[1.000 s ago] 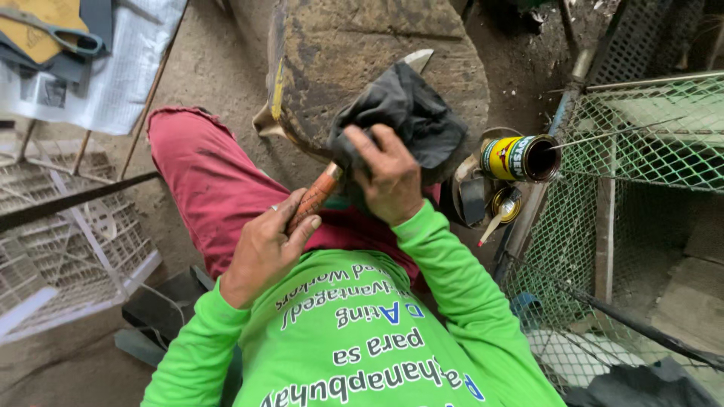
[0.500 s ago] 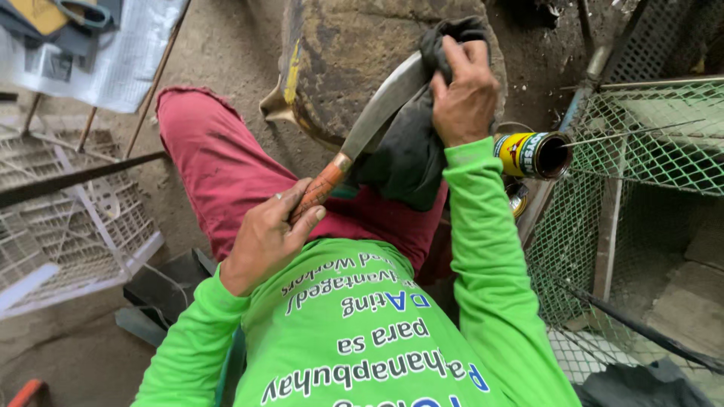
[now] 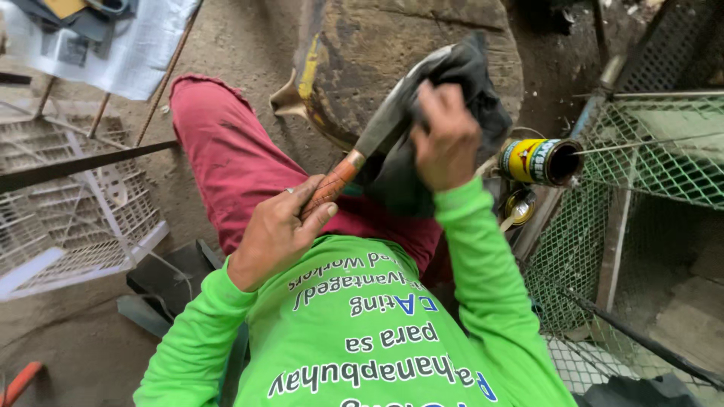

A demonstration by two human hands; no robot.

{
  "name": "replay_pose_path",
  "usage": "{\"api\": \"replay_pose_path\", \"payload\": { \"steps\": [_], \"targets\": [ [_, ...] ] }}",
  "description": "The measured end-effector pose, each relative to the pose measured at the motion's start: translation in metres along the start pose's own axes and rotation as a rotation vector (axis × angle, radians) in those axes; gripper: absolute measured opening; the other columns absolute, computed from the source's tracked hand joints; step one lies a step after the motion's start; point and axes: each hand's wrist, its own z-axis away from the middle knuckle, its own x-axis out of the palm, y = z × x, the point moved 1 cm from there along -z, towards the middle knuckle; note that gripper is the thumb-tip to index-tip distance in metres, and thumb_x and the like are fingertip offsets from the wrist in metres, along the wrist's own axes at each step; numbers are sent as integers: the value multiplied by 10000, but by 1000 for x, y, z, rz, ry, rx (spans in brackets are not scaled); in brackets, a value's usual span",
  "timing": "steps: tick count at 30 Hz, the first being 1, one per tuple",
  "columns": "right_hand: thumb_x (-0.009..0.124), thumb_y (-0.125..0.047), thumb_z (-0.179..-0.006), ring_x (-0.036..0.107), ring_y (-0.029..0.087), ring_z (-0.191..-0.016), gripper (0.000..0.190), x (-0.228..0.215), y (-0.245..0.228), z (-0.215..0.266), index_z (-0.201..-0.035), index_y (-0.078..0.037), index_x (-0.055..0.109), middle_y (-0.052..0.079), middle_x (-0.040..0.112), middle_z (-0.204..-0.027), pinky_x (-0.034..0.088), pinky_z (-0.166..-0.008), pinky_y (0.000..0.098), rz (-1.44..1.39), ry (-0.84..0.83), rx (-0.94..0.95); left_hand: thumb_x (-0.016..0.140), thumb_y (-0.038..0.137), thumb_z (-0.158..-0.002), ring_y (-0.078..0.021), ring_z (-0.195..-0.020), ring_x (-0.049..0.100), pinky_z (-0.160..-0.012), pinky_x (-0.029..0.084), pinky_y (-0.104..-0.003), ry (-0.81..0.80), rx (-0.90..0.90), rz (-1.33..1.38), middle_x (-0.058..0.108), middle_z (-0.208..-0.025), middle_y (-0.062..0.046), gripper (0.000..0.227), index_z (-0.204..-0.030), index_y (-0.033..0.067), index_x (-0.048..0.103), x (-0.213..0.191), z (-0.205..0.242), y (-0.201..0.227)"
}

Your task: The person applies dark paint to the blade and handle of a cleaver using a brush, then places it on a metal rack. They repeat the process with a second knife, painting its blade and handle before wiping it with a cloth.

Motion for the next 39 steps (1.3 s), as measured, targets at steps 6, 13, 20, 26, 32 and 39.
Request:
{"api": "replay_pose_path", "payload": {
  "steps": [6,13,20,26,32,39],
  "targets": [
    [741,31,-797,668,386,-978,521,14,-41,55,-1305,-7,632,177,621,-1145,548,-823,455,-113,-84,-116,736,238,-952,-363,-875,728,-751,560,-411,-8,16,10,715,-1007,-238,475,-1332,-21,616,2,4,-1],
    [725,44,-822,658,427,-969,462,-5,17,4,-1277,-21,680,214,653,-1121,554,-850,484,92,-9,-2,738,218,-955,-381,-888,725,-750,567,-429,20,67,-43,716,-1025,-246,454,-1309,-41,624,2,10,-2],
    [681,54,-887,694,369,-1123,460,-30,81,-1,-1342,-16,683,195,649,-1203,567,-997,432,16,185,142,760,248,-923,-369,-772,706,-629,548,-450,76,187,-242,722,-1005,-197,519,-1352,5,601,-6,20,-15],
    [735,14,-892,670,384,-1092,503,1,62,-2,-1384,-3,632,185,612,-1226,549,-947,446,48,113,106,762,228,-918,-350,-683,685,-561,523,-450,45,161,-270,708,-939,-182,543,-1381,8,583,-4,21,-18],
    [749,6,-892,700,380,-1028,496,10,52,-8,-1376,-8,639,166,621,-1226,567,-876,431,68,93,125,773,212,-927,-350,-660,667,-559,515,-441,64,217,-274,679,-893,-174,561,-1394,-21,567,-3,26,-15],
    [770,26,-845,696,385,-1027,528,8,38,0,-1357,28,640,183,635,-1226,568,-888,431,14,10,-8,786,218,-911,-341,-600,649,-527,505,-444,55,176,-310,661,-832,-173,552,-1373,-14,594,-2,25,-11]
  ]
}}
